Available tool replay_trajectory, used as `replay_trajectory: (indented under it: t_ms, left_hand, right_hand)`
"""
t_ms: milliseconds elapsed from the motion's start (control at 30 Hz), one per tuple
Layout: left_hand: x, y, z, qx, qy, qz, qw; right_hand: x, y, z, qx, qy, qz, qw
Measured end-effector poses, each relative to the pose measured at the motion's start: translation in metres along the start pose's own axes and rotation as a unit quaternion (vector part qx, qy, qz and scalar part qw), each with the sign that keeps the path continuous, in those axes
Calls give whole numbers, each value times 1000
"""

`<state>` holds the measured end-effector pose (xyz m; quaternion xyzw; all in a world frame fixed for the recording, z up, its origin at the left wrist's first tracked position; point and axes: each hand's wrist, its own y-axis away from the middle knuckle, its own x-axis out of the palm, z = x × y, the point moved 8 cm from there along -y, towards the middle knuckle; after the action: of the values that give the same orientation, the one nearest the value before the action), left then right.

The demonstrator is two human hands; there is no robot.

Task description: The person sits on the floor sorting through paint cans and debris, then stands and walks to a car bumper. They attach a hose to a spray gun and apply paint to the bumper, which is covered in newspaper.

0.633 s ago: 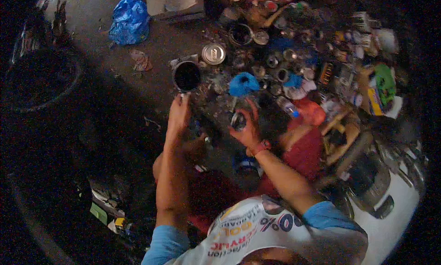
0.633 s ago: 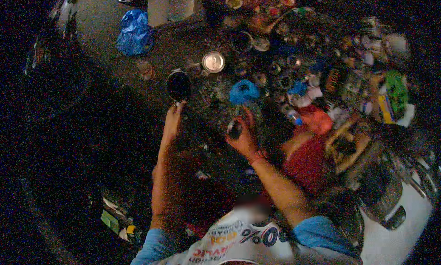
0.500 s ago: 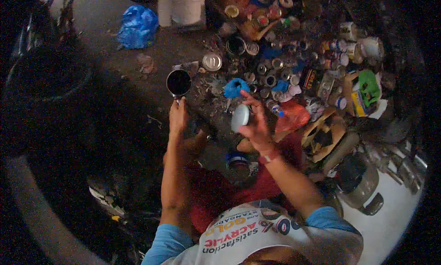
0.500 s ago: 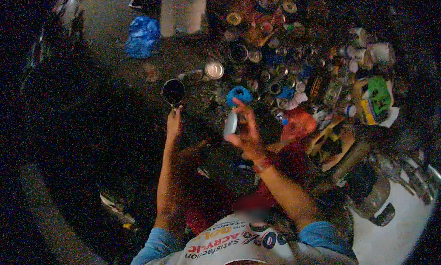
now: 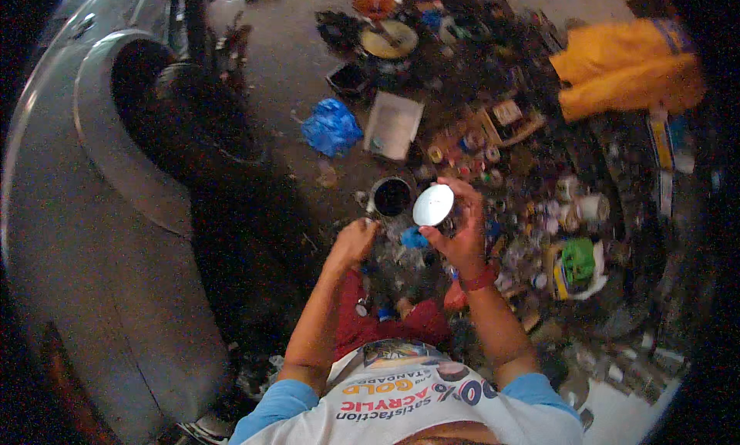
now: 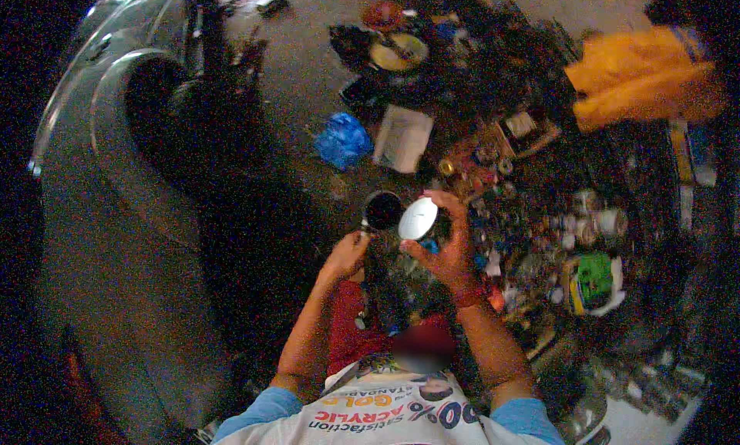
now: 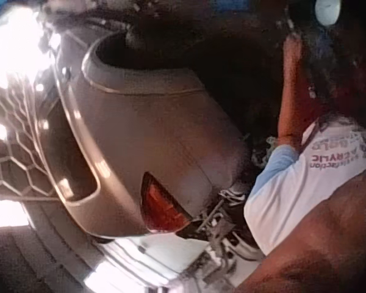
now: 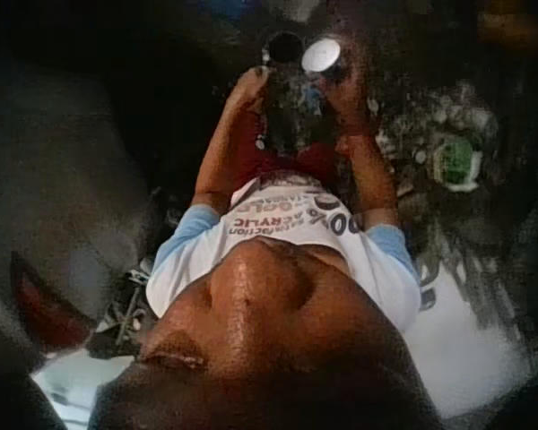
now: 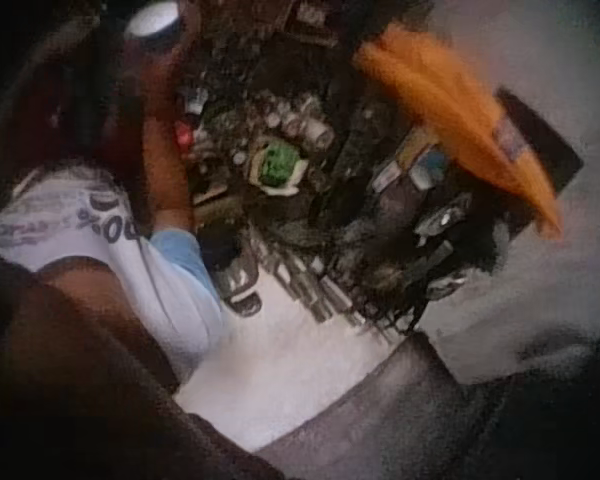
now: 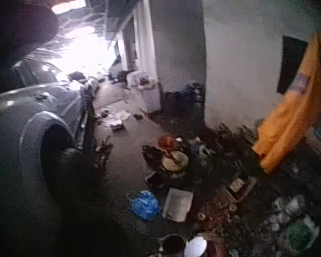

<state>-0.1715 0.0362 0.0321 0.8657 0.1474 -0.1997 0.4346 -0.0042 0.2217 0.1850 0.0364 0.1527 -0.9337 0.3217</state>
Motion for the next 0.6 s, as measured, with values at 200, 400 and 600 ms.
replay_trajectory:
  t_ms: [200, 400, 600]
  left_hand:
    - [-53, -86, 142, 11, -102, 63, 993]
    - [-255, -156, 82, 69, -81, 50, 993]
    - [-451, -208, 65, 24, -103, 27, 994]
  right_hand:
    - [168, -36, -10, 4, 163, 69, 984]
    - [290, -172, -52, 30, 196, 98, 975]
    - [410, -333, -31, -5, 109, 132, 985]
